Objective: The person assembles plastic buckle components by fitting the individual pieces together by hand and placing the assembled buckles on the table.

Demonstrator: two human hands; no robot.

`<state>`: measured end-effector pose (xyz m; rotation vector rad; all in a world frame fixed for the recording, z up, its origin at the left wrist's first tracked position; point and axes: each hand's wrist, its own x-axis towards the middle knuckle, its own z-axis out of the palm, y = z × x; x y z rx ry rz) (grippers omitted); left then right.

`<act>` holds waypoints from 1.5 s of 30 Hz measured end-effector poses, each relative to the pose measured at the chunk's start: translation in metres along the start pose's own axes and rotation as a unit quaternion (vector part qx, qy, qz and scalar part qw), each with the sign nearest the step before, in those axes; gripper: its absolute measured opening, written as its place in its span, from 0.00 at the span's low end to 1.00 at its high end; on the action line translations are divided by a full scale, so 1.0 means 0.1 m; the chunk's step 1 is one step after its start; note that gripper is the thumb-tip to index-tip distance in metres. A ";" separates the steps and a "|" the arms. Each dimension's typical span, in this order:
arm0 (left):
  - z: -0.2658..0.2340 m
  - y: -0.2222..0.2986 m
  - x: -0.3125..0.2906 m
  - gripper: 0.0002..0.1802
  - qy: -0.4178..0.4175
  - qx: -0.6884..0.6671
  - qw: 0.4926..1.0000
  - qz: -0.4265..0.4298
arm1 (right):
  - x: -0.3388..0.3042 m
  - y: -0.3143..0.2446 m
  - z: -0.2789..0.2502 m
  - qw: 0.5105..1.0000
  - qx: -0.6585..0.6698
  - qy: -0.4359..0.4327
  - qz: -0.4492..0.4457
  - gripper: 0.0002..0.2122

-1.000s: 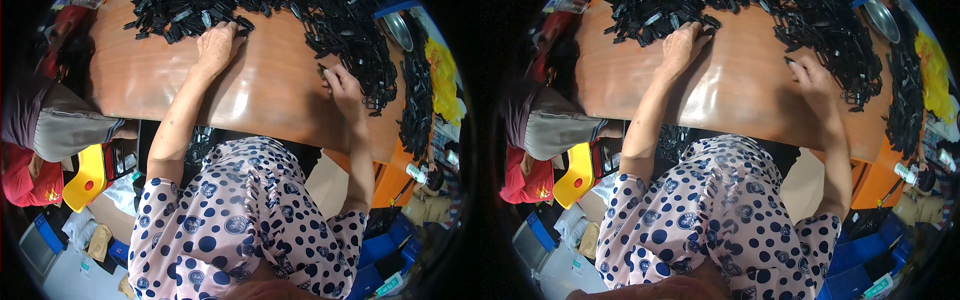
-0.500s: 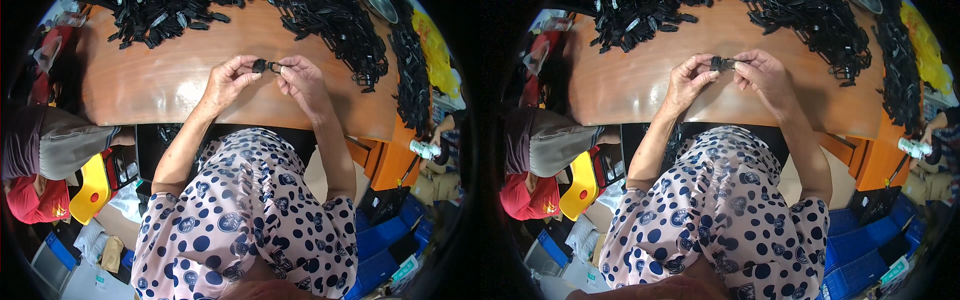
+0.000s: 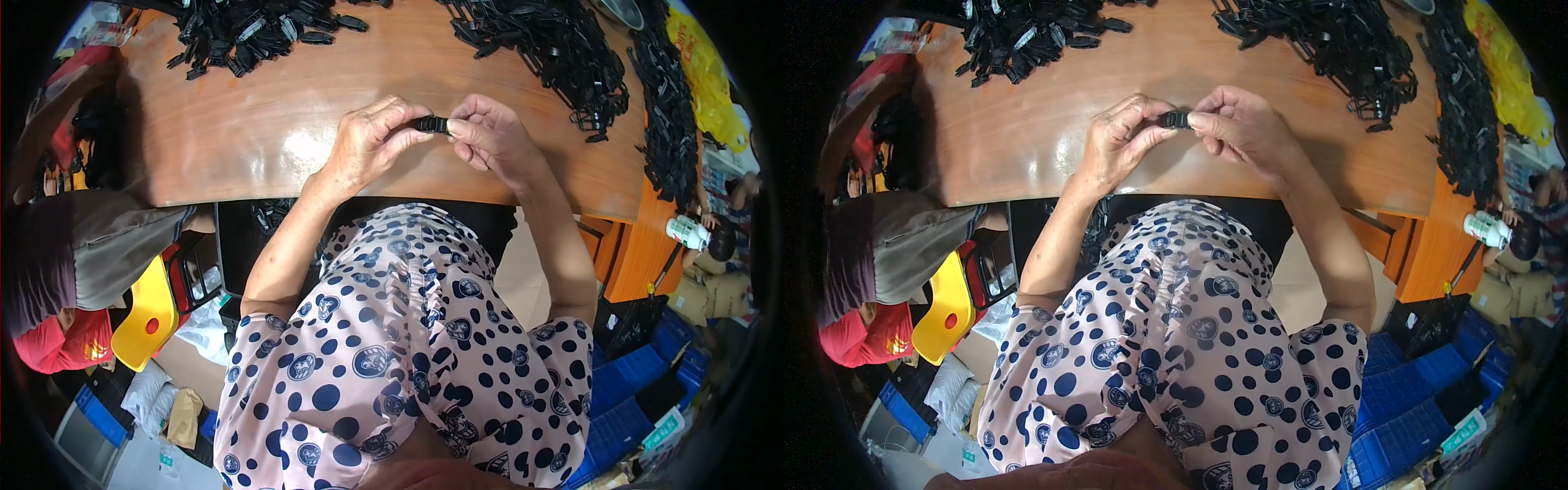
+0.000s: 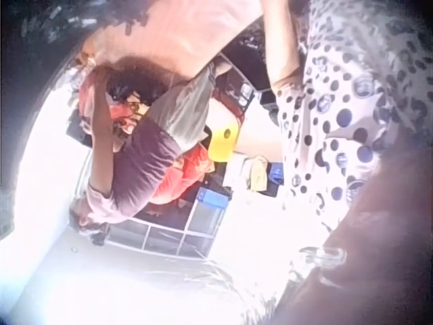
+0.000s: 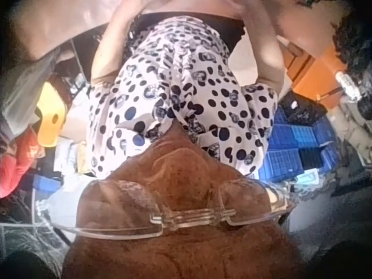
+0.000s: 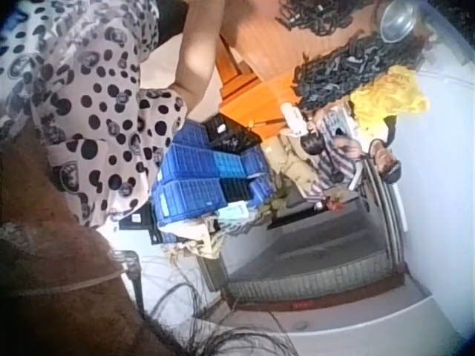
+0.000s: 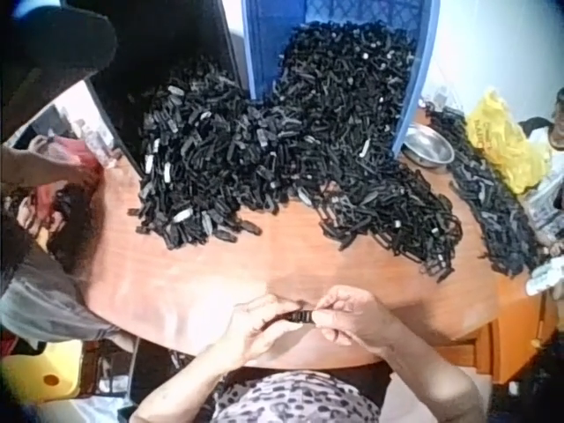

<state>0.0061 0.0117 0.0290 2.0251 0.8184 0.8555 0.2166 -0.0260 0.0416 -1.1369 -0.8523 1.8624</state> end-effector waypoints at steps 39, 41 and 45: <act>-0.59 -0.76 0.81 0.16 0.026 0.433 0.900 -0.035 | 0.52 -0.44 -0.60 0.499 -0.815 0.135 -0.262 0.06; -0.60 -0.86 0.86 0.15 0.004 0.479 0.878 0.009 | 0.50 -0.50 -0.62 0.507 -0.807 0.126 -0.273 0.07; -0.53 -0.80 0.84 0.10 -0.004 0.419 0.908 0.018 | 0.50 -0.44 -0.78 0.697 -0.649 0.155 -0.262 0.06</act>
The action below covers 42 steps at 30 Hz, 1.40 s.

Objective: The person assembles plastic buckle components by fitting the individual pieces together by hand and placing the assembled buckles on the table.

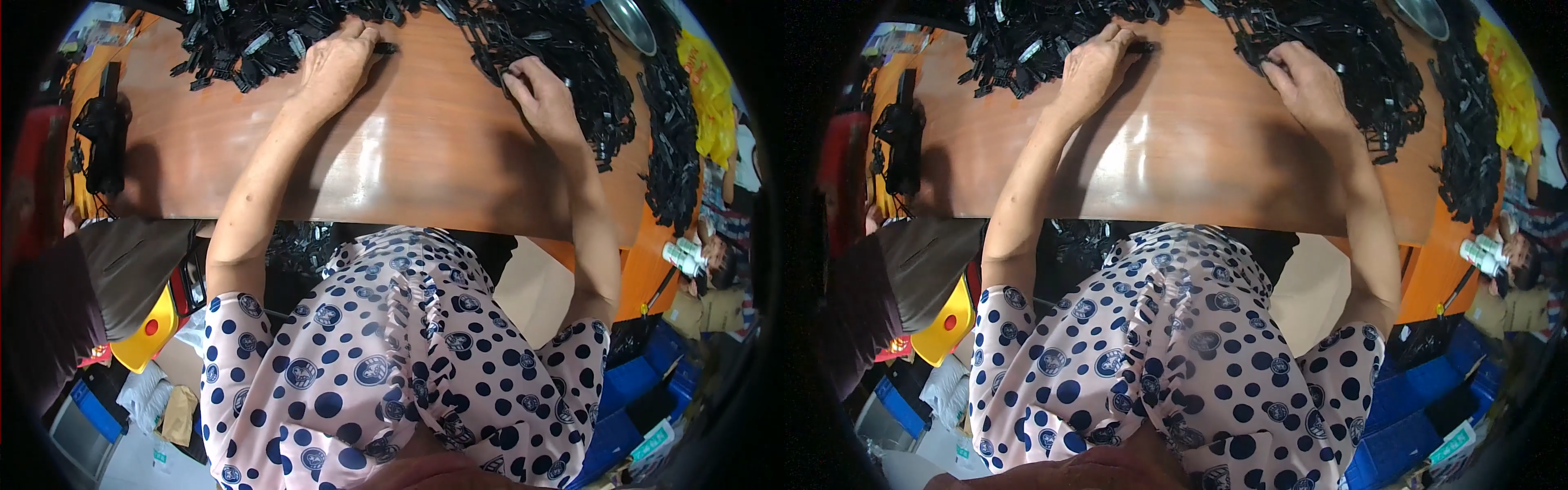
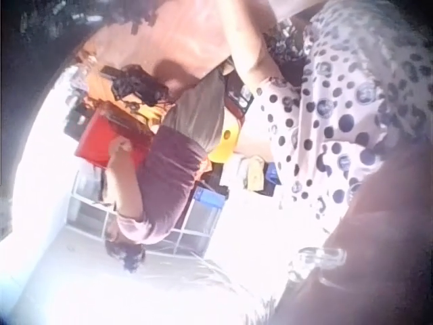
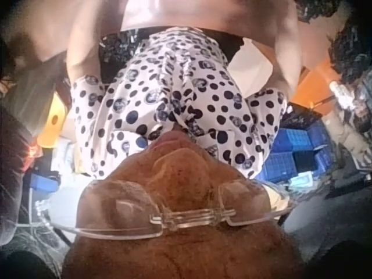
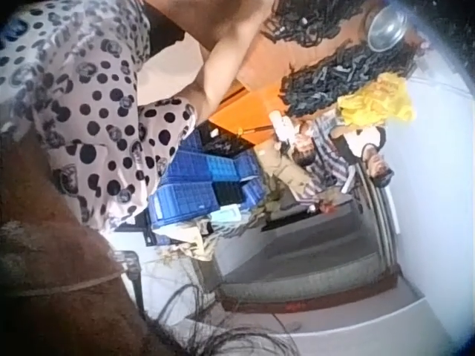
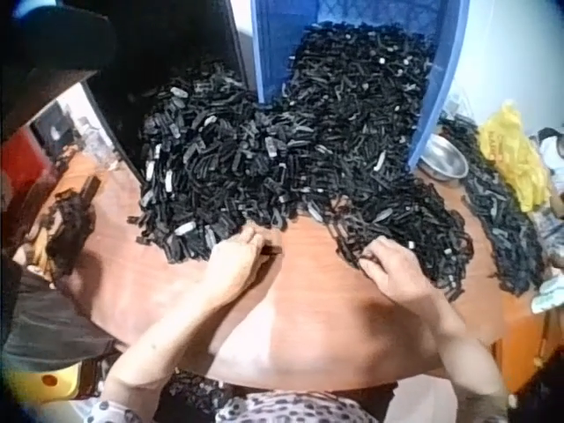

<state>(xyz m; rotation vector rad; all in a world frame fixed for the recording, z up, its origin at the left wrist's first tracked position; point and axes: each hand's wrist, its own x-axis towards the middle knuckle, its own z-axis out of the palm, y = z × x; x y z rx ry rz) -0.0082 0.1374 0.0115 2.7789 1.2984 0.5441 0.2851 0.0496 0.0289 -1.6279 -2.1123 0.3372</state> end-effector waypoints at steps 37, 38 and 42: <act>-0.16 1.09 -0.65 0.14 0.040 -0.467 0.883 -0.017 | -0.49 -0.75 -0.01 0.725 0.634 -0.145 0.226 0.09; -0.17 1.10 -0.66 0.14 0.069 -0.473 0.878 0.002 | -0.49 -0.73 -0.02 0.733 0.621 -0.166 0.221 0.09; -0.25 1.08 -0.70 0.14 0.040 -0.414 0.909 0.015 | -0.46 -0.81 -0.06 0.760 0.555 -0.220 0.254 0.09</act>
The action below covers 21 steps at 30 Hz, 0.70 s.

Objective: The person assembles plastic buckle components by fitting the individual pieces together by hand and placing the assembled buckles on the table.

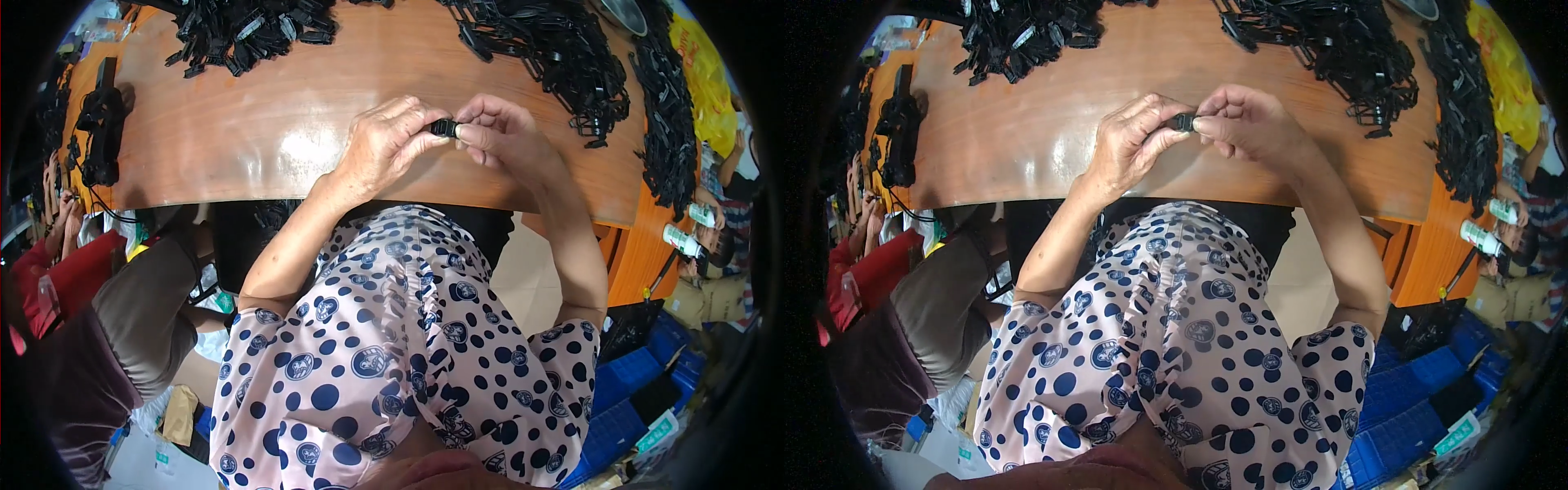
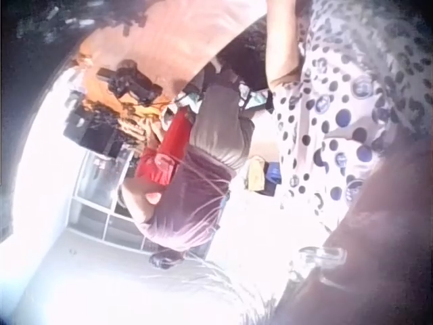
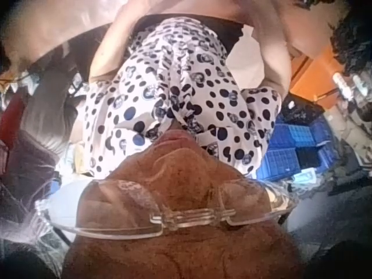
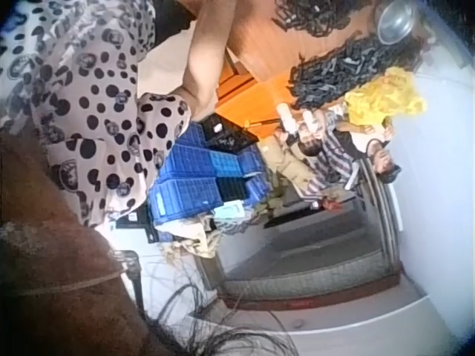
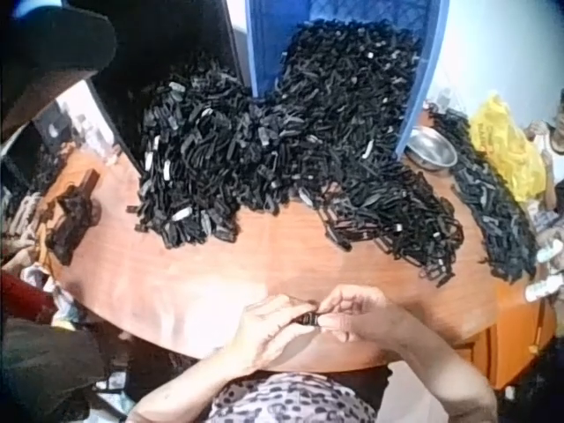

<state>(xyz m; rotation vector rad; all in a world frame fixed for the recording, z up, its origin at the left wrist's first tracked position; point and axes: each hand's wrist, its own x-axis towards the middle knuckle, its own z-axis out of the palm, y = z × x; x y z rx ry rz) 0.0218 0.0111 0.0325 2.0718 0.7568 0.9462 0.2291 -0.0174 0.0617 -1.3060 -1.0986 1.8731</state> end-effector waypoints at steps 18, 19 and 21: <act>-0.10 0.00 -0.01 0.11 0.000 -0.120 0.990 -0.068 | 0.20 0.19 0.19 0.969 0.205 -0.135 0.033 0.26; -0.06 0.00 0.00 0.11 0.045 -0.205 0.975 -0.070 | 0.21 0.18 0.20 0.969 0.204 -0.137 0.036 0.26; -0.03 0.03 -0.05 0.10 0.070 -0.389 0.897 -0.196 | 0.26 0.18 0.23 0.942 0.241 -0.231 0.029 0.31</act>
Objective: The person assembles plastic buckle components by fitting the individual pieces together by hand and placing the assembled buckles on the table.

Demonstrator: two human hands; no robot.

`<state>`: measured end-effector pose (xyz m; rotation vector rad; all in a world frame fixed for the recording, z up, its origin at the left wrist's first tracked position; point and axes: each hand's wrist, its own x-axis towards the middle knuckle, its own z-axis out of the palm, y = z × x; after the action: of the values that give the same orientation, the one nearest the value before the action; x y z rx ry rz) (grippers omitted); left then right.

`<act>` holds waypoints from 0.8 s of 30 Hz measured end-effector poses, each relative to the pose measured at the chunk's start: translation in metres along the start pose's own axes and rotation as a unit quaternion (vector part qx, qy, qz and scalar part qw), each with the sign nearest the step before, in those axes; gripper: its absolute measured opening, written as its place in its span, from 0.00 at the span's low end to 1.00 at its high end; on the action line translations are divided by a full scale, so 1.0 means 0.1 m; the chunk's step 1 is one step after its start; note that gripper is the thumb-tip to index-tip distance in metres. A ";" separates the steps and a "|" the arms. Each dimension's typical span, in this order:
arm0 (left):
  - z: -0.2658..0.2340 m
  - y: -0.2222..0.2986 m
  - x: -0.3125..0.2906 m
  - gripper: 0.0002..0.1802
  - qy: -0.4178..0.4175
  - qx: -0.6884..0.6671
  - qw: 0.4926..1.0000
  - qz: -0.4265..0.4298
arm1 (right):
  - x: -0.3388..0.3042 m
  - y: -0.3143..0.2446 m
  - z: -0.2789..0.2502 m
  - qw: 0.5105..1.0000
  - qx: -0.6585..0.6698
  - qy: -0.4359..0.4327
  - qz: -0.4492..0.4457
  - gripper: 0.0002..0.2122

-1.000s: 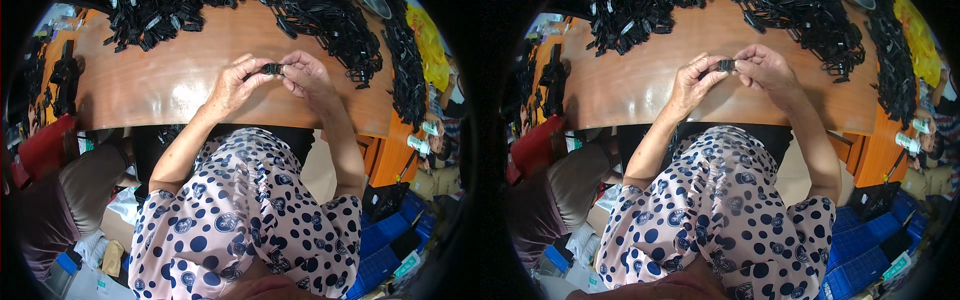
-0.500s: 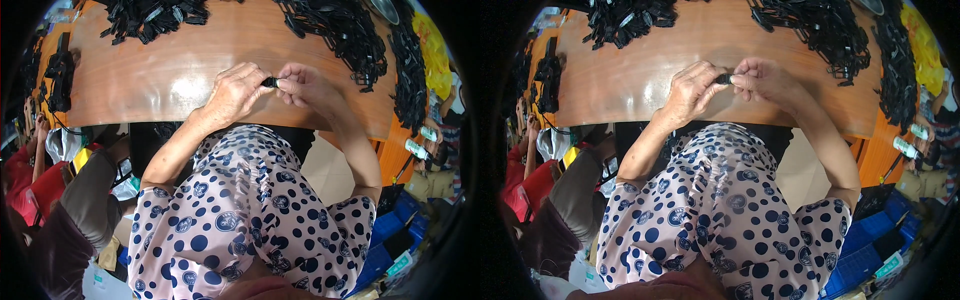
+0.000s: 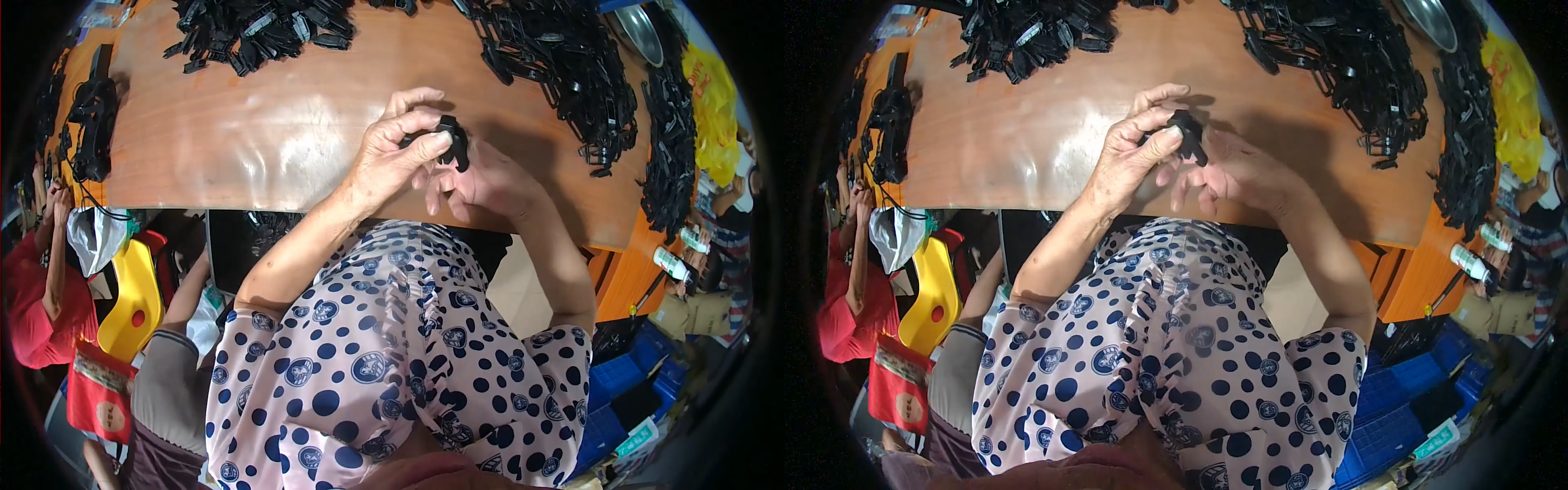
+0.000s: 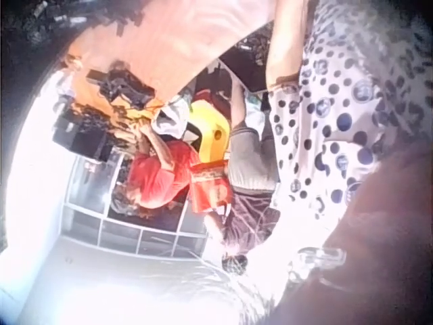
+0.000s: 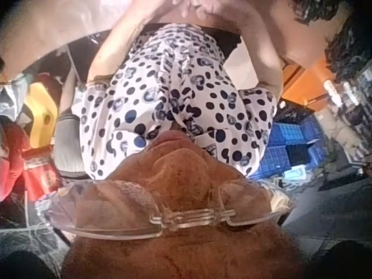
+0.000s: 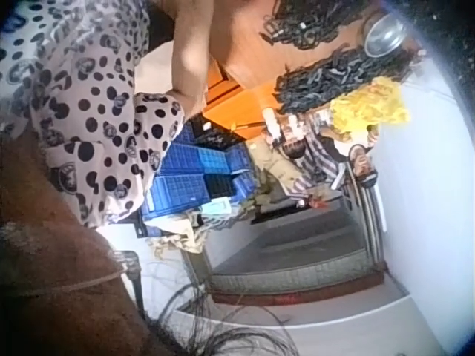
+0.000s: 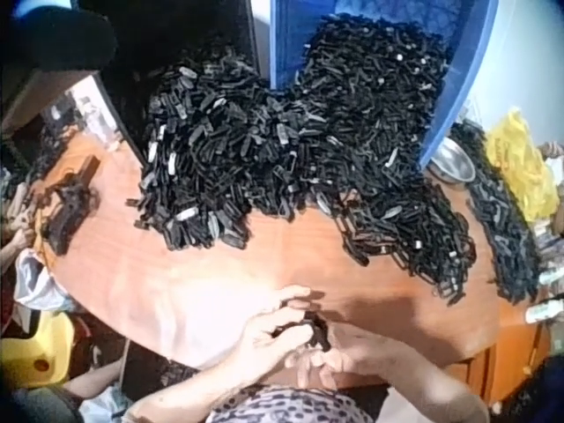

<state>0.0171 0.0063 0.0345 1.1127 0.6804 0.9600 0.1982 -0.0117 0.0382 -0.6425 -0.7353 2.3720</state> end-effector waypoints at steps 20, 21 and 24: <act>-1.22 0.12 0.71 0.15 0.080 0.779 0.618 0.065 | 0.04 -0.47 -0.72 0.361 -0.840 0.370 -0.165 0.11; -1.22 0.12 0.74 0.14 0.069 0.782 0.617 0.062 | 0.06 -0.47 -0.77 0.357 -0.840 0.376 -0.162 0.11; -1.16 0.11 0.74 0.10 0.030 0.758 0.648 0.065 | 0.02 -0.45 -0.90 0.353 -0.847 0.369 -0.147 0.12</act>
<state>-0.0518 0.1231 0.0078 2.6226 1.5718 0.3303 0.2661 0.0519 -0.0008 -1.7803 -2.2627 -0.1472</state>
